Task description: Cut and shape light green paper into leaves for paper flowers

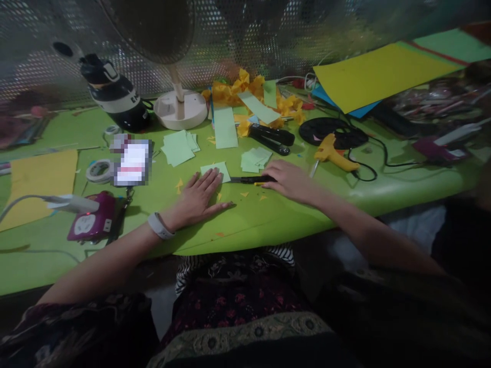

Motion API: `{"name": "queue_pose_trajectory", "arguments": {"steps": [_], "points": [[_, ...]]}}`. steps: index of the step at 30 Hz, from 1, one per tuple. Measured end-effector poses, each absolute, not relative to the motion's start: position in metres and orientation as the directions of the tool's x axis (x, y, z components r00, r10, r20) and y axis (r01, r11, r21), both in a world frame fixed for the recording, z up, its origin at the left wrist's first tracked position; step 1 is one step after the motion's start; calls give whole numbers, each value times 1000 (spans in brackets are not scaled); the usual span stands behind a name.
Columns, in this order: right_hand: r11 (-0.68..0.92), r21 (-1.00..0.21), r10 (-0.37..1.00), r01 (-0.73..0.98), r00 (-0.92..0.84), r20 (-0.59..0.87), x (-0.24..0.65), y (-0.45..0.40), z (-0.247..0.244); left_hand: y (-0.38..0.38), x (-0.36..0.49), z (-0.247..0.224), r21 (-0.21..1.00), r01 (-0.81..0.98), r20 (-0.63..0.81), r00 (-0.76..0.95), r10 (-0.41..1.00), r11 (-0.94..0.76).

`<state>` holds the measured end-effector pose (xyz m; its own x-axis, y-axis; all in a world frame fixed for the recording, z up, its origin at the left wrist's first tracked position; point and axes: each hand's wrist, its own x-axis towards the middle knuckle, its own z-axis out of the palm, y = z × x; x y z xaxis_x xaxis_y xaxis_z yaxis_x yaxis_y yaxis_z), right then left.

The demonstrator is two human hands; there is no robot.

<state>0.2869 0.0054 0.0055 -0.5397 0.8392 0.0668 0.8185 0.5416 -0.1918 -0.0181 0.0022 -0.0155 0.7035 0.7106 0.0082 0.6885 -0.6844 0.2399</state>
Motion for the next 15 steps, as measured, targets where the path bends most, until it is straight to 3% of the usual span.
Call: {"name": "queue_pose_trajectory", "arguments": {"steps": [6,8,10,15], "points": [[550,-213,833,808,-549,71,279,8,7,20,-25,3,343,679,-94,712,696,-649],[555,-211,830,805,-554,69,279,10,7,37,-29,13,386,688,-23,673,739,-614],[559,-213,826,801,-559,65,280,12,8,56,-32,20,347,720,73,619,782,-602],[567,-213,819,796,-572,43,282,14,10,88,-32,19,451,694,-106,666,739,-561]]}}
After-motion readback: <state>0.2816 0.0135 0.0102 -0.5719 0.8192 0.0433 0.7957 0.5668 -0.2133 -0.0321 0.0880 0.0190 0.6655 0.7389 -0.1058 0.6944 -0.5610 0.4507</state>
